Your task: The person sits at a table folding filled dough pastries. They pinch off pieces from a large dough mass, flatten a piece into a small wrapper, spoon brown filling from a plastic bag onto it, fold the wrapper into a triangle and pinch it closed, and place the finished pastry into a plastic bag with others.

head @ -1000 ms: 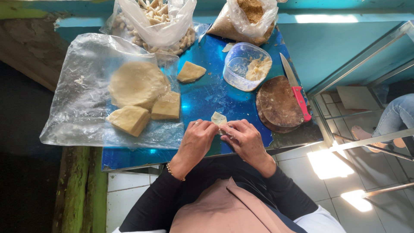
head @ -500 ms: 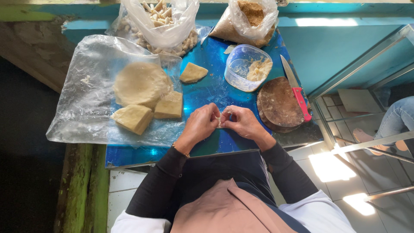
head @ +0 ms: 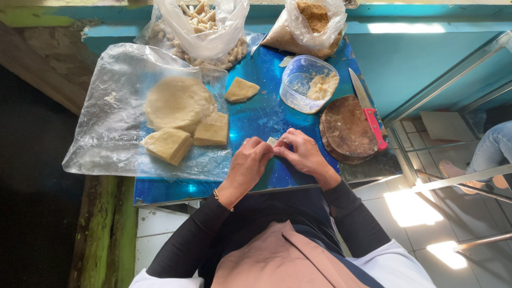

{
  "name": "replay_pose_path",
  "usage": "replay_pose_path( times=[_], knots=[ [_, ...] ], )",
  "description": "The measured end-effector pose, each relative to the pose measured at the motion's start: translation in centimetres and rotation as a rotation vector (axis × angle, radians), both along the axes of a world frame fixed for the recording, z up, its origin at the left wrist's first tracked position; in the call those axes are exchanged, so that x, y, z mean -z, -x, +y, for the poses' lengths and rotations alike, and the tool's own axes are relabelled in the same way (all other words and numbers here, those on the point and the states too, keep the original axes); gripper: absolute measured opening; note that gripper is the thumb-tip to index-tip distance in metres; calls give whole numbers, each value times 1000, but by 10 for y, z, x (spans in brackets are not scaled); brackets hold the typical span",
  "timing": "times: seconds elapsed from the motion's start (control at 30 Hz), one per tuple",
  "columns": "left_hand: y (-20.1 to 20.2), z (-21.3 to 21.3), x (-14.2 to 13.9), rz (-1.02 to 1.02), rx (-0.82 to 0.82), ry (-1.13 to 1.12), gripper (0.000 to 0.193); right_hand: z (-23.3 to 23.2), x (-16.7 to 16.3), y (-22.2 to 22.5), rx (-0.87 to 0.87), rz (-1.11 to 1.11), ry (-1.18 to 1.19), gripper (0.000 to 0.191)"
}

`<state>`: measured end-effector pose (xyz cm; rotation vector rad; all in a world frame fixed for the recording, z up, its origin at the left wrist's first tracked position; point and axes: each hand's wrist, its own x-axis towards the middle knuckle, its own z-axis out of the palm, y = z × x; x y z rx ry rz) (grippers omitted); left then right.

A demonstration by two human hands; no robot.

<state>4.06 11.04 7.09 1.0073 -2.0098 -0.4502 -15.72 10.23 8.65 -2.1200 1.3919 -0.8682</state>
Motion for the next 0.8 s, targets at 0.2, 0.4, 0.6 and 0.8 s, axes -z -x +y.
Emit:
replay_pose_path(
  times=[0.2, 0.4, 0.6, 0.8],
  knots=[
    [4, -31, 3, -96, -10, -213, 9, 17, -6, -5, 80, 93, 187, 10],
    [5, -39, -2, -62, 15, -337, 8, 20, -11, -7, 20, 218, 354, 11],
    [-5, -10, 2, -86, 74, 42, 18, 10, -6, -8, 49, 147, 311, 7],
    [0, -21, 11, 15, 26, -21, 8, 21, -12, -8, 57, 222, 315, 21]
  ],
)
